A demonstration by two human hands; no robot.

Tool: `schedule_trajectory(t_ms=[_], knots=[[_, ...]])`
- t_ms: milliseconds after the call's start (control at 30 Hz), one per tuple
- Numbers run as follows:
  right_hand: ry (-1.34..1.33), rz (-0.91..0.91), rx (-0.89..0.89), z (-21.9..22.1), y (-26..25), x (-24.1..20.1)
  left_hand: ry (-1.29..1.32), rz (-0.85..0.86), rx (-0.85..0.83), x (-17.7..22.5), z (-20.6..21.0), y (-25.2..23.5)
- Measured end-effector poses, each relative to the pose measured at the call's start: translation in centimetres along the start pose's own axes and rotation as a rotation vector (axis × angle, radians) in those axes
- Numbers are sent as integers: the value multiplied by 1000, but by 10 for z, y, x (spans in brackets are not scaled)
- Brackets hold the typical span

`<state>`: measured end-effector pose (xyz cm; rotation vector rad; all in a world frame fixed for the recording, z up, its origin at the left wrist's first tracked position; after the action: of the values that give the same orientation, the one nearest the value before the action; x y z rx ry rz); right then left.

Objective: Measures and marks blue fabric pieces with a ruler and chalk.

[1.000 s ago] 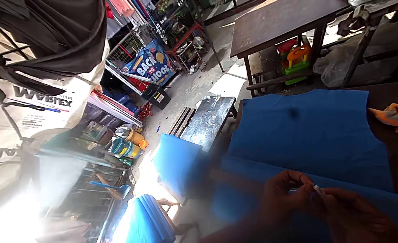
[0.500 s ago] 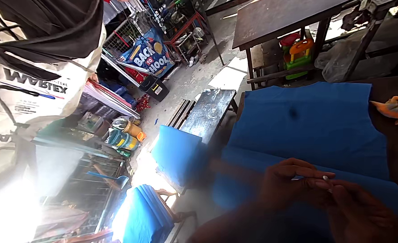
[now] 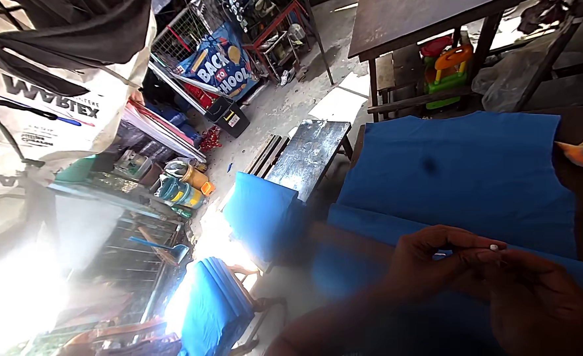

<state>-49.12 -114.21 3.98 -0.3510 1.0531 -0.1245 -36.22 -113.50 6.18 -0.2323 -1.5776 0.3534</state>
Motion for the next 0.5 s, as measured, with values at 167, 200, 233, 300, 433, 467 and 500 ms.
schedule_trajectory(t_ms=[167, 200, 233, 300, 433, 467, 500], knots=[[-22, 21, 19, -2, 0, -3, -51, 50, -29, 3, -3, -3], [-28, 6, 10, -3, 1, -1, -68, 60, -27, 4, -4, -3], [-32, -12, -2, -4, 1, 1, -89, 66, -22, 5, -5, -4], [-20, -51, -24, -7, 1, 5, -118, 60, -20, 2, -9, -4], [-69, -3, -60, -13, -2, 7, -179, 24, -50, -17, -9, -2], [-127, 49, -59, -13, -3, 7, -196, 19, -54, -20, -10, -2], [-178, 91, -54, -12, -5, 7, -208, 8, -53, -22, -10, -2]])
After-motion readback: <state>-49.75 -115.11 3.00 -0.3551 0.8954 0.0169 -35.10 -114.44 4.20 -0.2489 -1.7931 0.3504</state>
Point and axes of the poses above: each hand's wrist, its own y-axis away from the middle knuckle, its own z-axis out of the palm, x = y × z, the point moved 1 cm from there along -y, towards the middle knuckle, and after that the axes turned 12 degrees about -y, right-handed, at the moved point
